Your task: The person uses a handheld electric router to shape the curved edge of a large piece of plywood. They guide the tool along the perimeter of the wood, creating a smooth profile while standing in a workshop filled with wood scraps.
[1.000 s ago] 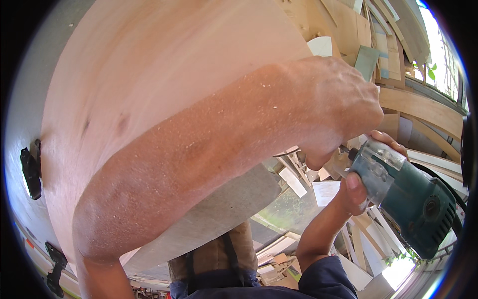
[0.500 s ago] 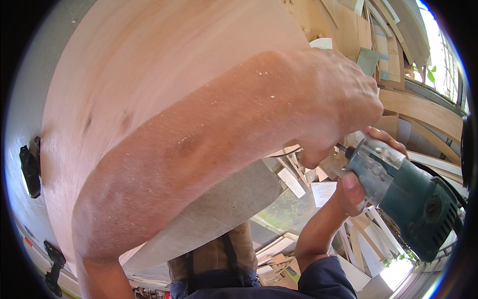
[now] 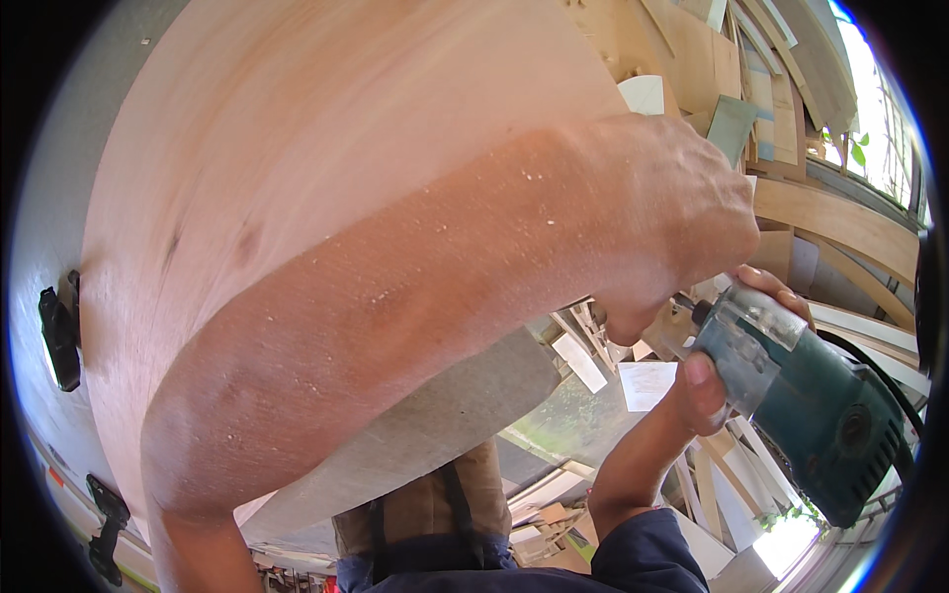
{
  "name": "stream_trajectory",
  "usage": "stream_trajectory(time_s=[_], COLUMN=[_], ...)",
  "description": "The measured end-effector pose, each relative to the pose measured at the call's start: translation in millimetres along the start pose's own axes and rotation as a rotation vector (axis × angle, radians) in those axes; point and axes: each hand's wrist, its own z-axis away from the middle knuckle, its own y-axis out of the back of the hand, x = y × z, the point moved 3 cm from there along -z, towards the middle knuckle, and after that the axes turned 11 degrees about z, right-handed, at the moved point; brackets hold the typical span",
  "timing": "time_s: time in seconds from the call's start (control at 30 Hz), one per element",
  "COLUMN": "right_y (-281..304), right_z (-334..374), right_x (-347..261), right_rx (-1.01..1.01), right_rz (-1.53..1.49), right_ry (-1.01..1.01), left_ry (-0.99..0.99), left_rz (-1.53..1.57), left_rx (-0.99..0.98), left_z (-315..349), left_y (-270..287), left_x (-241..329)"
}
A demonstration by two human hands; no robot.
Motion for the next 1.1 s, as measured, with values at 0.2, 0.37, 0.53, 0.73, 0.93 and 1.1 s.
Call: stream_trajectory(time_s=[0.2,0.37,0.53,0.73,0.93,1.1], right_y=[-6.6,4.3,0.9,1.0,2.5,0.1], right_z=[1.0,-8.6,-6.9,-5.9,3.1,5.6], right_x=[-0.2,3.7,-0.1,-3.0,1.3,3.2], right_rx=[0.132,-0.165,-0.168,0.034,0.119,0.163], right_rz=[-0.019,-0.015,-0.002,0.009,0.000,-0.045], right_ry=[-0.026,0.087,0.079,-0.016,-0.027,-0.034], left_ry=[0.003,-0.051,-0.106,-0.086,-0.015,-0.061], left_rz=[0.063,0.110,0.101,0.097,-0.061,-0.036], left_rx=[-0.005,0.020,0.050,0.038,-0.181,-0.038], left_z=[1.7,14.6,16.2,-1.4,-9.6,-7.7], left_y=[4.8,15.3,10.7,4.1,-1.9,-12.6], left_x=[1.7,0.3,-4.3,-1.5,7.1,3.3])
